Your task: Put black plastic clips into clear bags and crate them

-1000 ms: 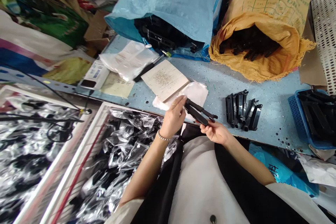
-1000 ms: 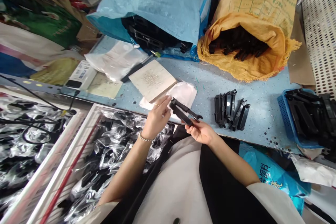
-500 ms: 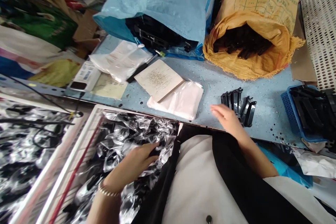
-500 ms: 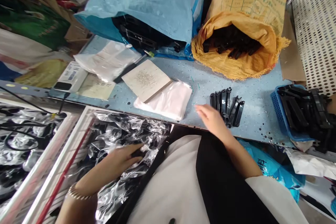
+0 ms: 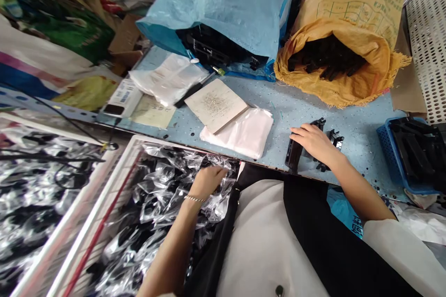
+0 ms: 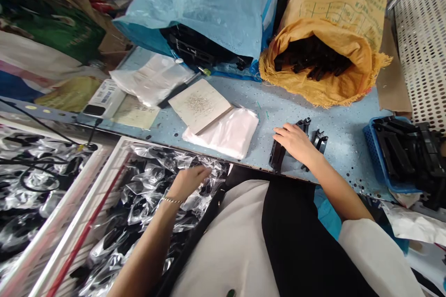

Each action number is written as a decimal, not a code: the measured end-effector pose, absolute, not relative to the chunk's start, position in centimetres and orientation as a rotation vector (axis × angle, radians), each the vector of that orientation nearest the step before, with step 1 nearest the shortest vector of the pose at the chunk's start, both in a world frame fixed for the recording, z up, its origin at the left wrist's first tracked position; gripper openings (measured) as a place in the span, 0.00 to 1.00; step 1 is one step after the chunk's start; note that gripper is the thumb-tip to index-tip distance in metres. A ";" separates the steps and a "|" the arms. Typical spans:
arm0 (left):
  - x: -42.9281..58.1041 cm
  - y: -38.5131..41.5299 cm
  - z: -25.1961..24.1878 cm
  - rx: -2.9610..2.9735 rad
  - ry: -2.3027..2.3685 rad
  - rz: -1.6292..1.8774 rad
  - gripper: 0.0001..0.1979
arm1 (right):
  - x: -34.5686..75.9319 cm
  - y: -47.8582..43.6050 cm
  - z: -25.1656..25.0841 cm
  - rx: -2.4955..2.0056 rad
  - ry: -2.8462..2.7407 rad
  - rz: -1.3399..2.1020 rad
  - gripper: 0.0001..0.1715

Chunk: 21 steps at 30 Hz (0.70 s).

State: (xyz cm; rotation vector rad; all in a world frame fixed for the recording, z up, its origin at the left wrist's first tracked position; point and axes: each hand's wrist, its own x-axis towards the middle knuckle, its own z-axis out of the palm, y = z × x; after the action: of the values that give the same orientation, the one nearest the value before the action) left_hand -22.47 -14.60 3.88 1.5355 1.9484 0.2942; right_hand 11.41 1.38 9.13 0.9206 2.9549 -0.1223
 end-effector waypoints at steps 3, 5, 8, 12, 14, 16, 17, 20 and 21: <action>-18.5 -9.5 3.9 1.848 1.967 0.495 0.14 | 12.8 0.8 10.9 0.998 2.962 -0.264 0.20; -15.9 -6.6 3.8 2.032 1.993 0.519 0.11 | 14.1 0.2 11.4 1.144 2.940 -0.435 0.16; -14.5 -3.8 3.5 2.027 1.979 0.536 0.06 | 15.3 -0.9 10.7 1.472 2.867 -0.837 0.16; -16.8 -2.7 3.0 1.555 1.865 0.719 0.09 | 14.2 -2.6 8.1 1.879 2.439 -1.774 0.18; -18.1 -2.6 2.8 1.287 1.777 0.800 0.10 | 12.5 -3.4 7.0 1.914 2.036 -2.323 0.21; -18.7 -2.5 2.6 1.083 1.694 0.899 0.09 | 10.5 -4.0 6.2 1.830 1.638 -2.742 0.21; -18.8 -2.6 2.4 1.013 1.663 0.946 0.09 | 9.4 -4.3 5.9 1.757 1.463 -2.891 0.20; -18.7 -2.7 2.0 0.952 1.651 1.030 0.12 | 6.9 -4.9 4.7 1.413 0.938 -3.167 0.15; -18.7 -2.8 1.9 0.991 1.684 1.035 0.12 | 6.3 -5.1 4.2 1.292 0.761 -3.217 0.13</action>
State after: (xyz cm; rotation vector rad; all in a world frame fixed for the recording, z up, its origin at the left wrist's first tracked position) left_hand -18.68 -2.76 1.95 0.9913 1.6836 1.0347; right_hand 6.29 -5.10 4.19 1.2920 0.7611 -3.2173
